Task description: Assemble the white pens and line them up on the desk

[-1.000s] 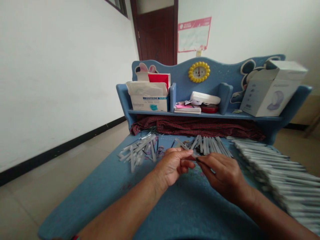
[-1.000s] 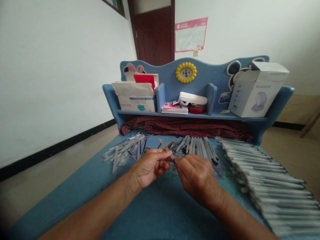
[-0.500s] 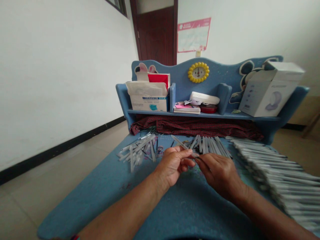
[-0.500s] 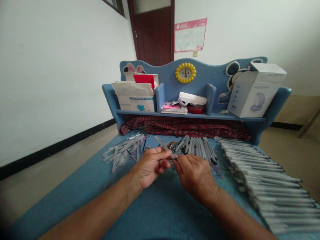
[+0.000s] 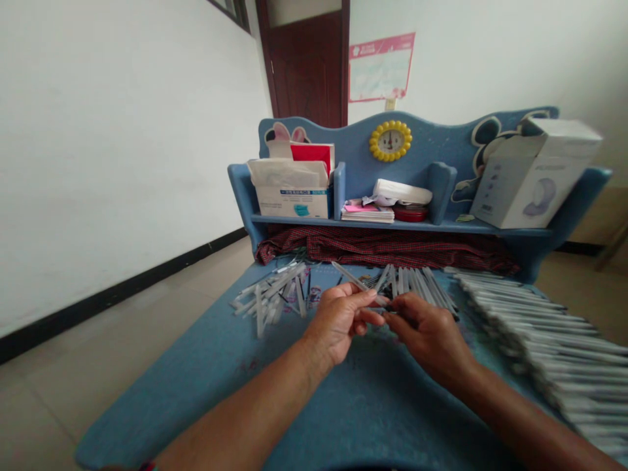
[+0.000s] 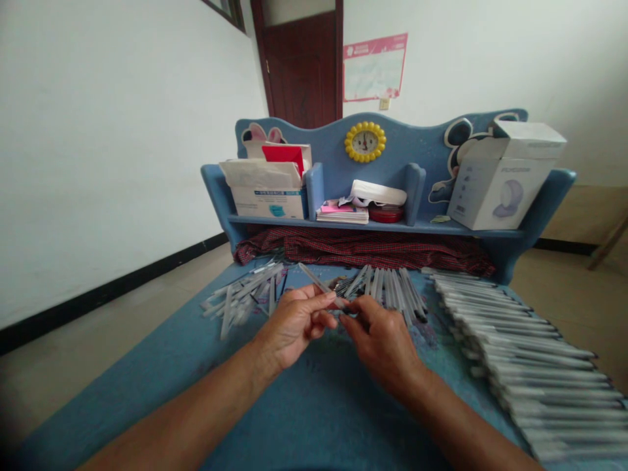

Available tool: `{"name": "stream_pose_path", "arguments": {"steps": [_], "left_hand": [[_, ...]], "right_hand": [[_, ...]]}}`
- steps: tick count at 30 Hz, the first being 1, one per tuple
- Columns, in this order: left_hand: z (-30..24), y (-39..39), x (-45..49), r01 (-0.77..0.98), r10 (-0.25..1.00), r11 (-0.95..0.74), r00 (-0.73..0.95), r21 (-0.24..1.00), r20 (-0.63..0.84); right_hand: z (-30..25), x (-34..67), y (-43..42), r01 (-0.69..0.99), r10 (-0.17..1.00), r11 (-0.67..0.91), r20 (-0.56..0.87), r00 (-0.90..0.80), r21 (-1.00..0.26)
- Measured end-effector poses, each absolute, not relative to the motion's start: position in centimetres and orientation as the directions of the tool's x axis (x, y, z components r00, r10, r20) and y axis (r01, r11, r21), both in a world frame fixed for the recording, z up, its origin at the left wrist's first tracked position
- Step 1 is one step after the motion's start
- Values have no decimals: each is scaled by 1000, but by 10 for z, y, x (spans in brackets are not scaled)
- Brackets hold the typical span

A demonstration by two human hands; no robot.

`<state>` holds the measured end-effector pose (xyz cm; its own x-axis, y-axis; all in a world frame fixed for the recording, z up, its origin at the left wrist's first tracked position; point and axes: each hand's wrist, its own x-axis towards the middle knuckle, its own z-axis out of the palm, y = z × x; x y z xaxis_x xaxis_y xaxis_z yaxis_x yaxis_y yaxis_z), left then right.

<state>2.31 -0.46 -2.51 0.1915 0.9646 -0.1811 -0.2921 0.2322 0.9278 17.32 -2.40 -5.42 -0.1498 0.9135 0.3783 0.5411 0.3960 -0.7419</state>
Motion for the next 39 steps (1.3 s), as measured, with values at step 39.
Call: {"name": "stream_pose_path", "arguments": {"steps": [39], "left_hand": [[-30, 0, 21, -270, 981, 164, 149, 949, -127]], "right_hand": [[-49, 169, -22, -25, 957, -69, -59, -284, -997]]}}
